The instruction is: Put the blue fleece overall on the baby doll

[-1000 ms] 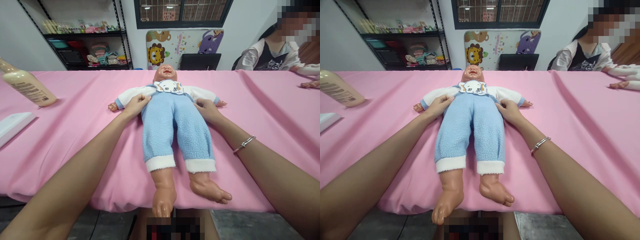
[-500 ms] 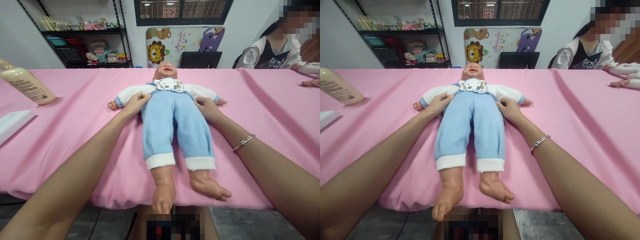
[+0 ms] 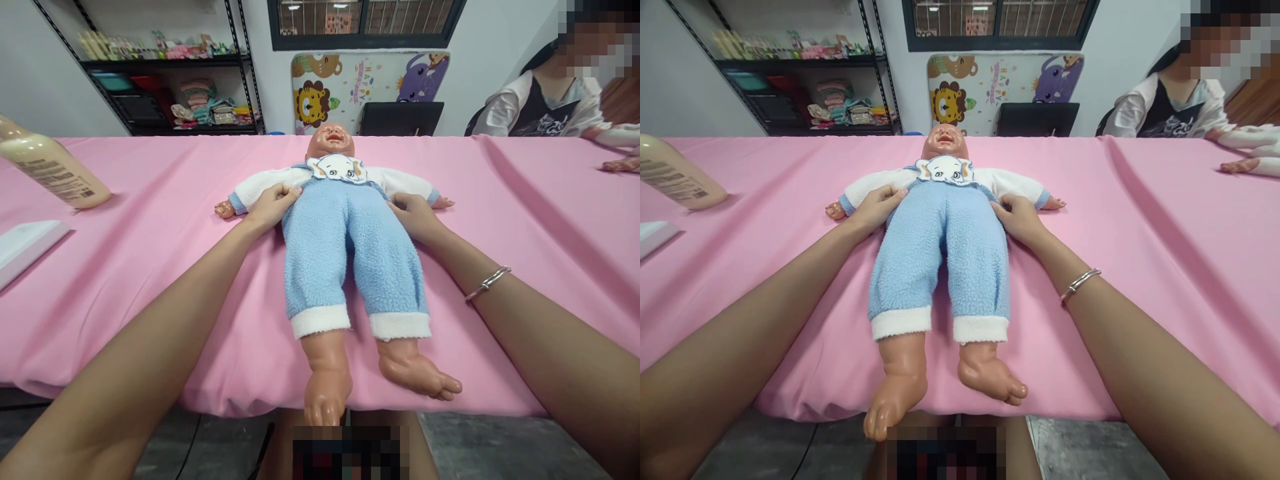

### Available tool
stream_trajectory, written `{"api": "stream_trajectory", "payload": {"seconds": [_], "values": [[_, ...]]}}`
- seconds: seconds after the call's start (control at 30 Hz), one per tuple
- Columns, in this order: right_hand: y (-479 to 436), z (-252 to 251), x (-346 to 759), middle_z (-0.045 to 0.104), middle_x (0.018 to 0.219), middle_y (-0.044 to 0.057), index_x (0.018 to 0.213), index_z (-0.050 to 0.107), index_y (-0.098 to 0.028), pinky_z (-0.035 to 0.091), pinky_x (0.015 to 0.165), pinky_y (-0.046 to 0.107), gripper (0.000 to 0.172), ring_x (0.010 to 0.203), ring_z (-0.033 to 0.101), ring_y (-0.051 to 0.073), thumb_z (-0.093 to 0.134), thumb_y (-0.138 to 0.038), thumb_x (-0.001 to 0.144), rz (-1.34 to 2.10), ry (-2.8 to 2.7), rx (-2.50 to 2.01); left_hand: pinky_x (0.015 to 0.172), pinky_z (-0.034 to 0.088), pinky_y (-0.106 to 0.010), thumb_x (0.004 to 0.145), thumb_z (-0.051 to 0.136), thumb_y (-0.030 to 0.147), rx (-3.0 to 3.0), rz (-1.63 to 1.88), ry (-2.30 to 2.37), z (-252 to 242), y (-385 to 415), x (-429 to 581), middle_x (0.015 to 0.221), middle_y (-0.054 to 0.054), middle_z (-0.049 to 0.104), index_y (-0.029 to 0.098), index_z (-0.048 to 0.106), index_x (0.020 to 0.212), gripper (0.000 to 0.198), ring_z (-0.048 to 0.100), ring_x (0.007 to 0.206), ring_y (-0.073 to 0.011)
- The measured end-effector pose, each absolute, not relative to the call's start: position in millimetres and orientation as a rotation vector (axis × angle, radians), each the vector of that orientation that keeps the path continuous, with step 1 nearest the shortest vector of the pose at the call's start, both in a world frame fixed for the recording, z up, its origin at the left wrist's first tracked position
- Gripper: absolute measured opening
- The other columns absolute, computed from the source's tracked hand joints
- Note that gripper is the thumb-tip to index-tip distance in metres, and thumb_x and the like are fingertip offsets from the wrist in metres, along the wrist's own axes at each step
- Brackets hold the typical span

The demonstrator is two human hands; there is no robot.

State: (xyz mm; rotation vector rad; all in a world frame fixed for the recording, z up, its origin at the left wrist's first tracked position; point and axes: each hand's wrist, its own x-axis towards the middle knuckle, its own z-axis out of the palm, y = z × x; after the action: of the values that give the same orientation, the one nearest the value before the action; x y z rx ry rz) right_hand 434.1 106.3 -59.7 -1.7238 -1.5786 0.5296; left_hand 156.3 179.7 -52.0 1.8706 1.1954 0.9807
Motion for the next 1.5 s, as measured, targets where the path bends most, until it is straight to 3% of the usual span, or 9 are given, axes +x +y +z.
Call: {"api": "stream_trajectory", "payload": {"seconds": [0.67,1.2,1.5], "values": [[106.1,-58.9,433.4,0.04,0.063,0.003,0.062,0.037,-0.012,0.025,0.062,0.025,0.036,0.063,0.034,0.009,0.053,-0.031,0.088,0.528,-1.564,-1.762,0.066,0.031,-0.027,0.087,0.055,0.042,1.879,0.982,1.201,-51.6,178.7,156.6,0.071,0.001,0.047,0.016,0.05,0.073,0.031,0.043,0.068,-0.0122],[107.2,-61.5,435.6,0.038,0.06,0.003,0.061,0.036,-0.013,0.024,0.058,0.024,0.041,0.062,0.031,0.009,0.054,-0.04,0.085,0.499,-1.597,-1.698,0.066,0.031,-0.027,0.084,0.056,0.05,1.885,0.984,1.2,-54.8,182.6,155.7,0.069,0.0,0.046,0.018,0.048,0.072,0.036,0.042,0.068,-0.0135],[103.6,-56.8,431.0,0.04,0.065,0.003,0.064,0.038,-0.013,0.025,0.063,0.025,0.035,0.064,0.033,0.009,0.053,-0.032,0.089,0.554,-1.557,-1.753,0.065,0.031,-0.027,0.087,0.055,0.046,1.89,0.983,1.187,-53.5,181.4,155.8,0.07,0.0,0.047,0.017,0.049,0.073,0.033,0.042,0.067,-0.0125]]}}
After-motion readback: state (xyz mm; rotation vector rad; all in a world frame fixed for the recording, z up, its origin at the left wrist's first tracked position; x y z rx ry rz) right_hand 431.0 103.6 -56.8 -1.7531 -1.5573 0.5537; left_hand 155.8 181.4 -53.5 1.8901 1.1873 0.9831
